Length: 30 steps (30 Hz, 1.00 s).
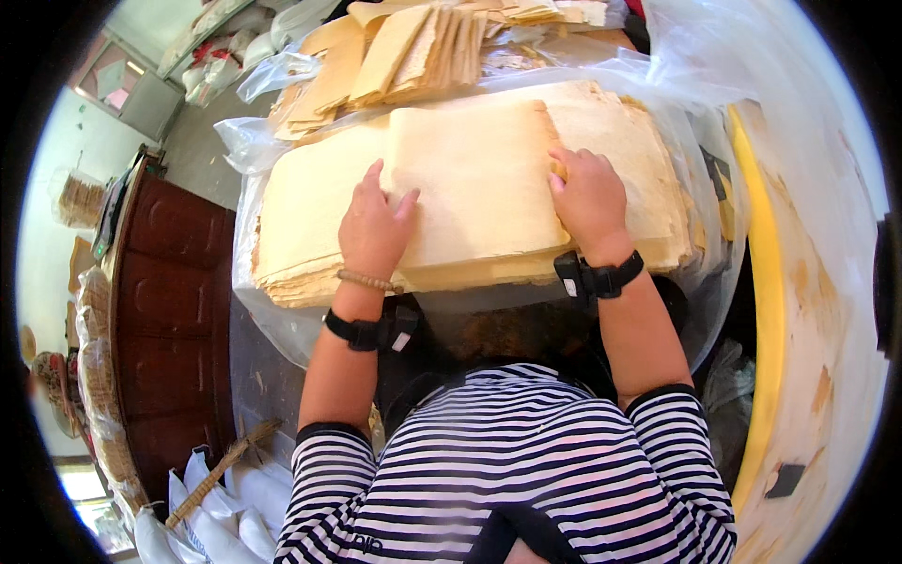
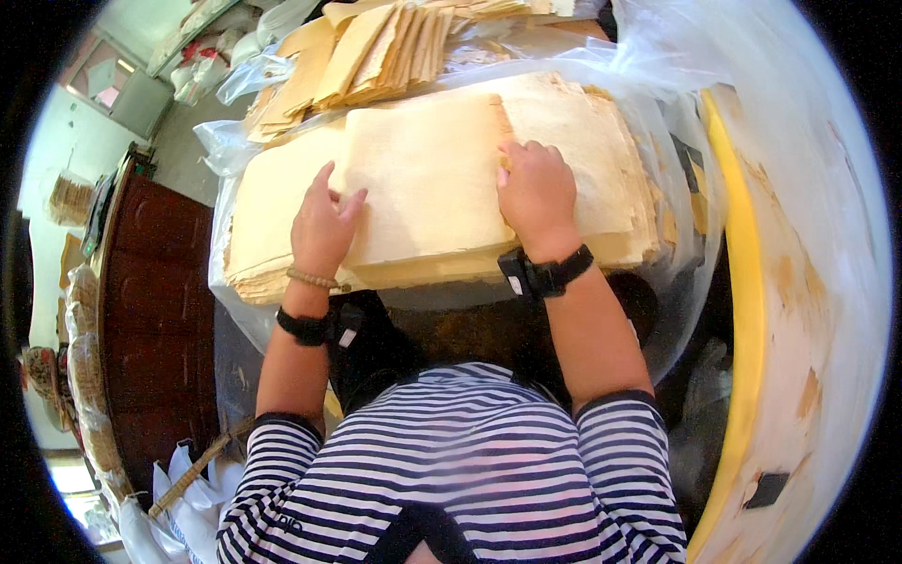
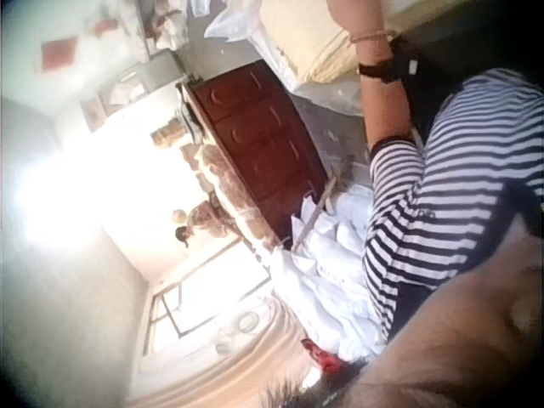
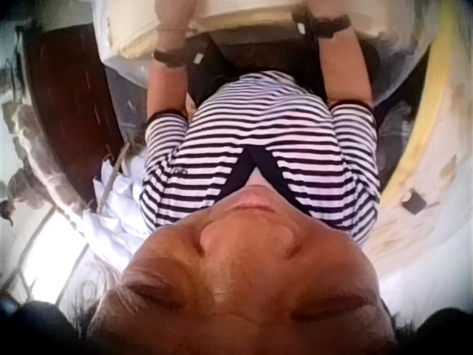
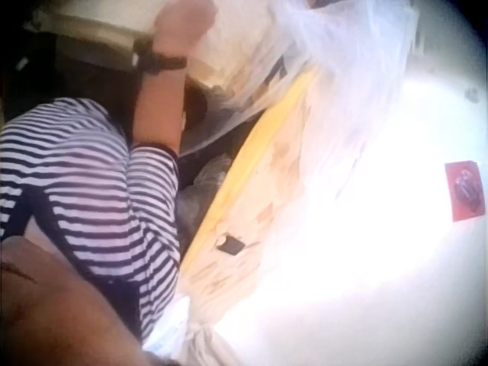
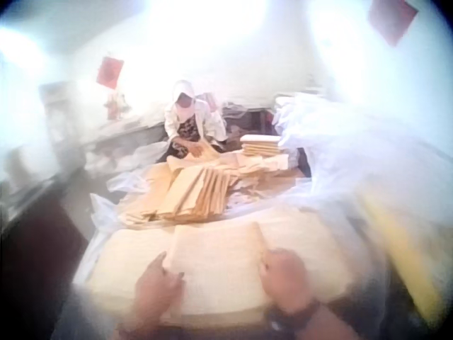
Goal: The person is sorting and stacking thin sheets of material, likely bamboo or paper.
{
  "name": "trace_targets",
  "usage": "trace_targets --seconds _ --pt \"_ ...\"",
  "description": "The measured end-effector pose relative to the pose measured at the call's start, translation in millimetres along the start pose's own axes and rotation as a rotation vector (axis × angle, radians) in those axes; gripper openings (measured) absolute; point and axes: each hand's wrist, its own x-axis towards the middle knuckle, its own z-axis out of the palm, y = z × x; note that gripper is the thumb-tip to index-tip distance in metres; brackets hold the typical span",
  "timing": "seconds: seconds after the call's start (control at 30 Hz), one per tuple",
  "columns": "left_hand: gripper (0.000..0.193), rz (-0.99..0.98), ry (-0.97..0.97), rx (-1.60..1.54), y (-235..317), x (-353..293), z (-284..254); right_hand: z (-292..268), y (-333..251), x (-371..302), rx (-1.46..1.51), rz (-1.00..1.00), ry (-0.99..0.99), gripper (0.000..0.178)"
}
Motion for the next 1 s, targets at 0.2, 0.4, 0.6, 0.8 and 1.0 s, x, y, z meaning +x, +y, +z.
trace_targets --seconds 0.2,0.4,0.6,0.8,1.0 --pt "0.077 -0.112 -0.152 -0.544 -40.8 16.9 2.9 -46.4 -1.5 -42.0 0.439 0.083 -0.027 0.030" --pt "0.075 0.162 0.035 0.091 -64.7 50.3 -43.1 -81.9 27.2 -129.9 1.051 0.702 -0.861 0.039" --pt "0.090 0.704 -0.294 -0.052 19.3 -44.5 -20.6 -57.9 22.9 -114.7 1.086 0.951 -0.571 0.053" --pt "0.076 0.699 -0.101 0.070 57.9 -81.0 27.5 -55.5 13.7 -119.9 1.204 0.847 -0.668 0.039" --pt "0.051 0.739 0.023 -0.053 39.8 -92.4 23.3 -80.2 -19.9 -124.7 1.298 0.367 -0.992 0.038"
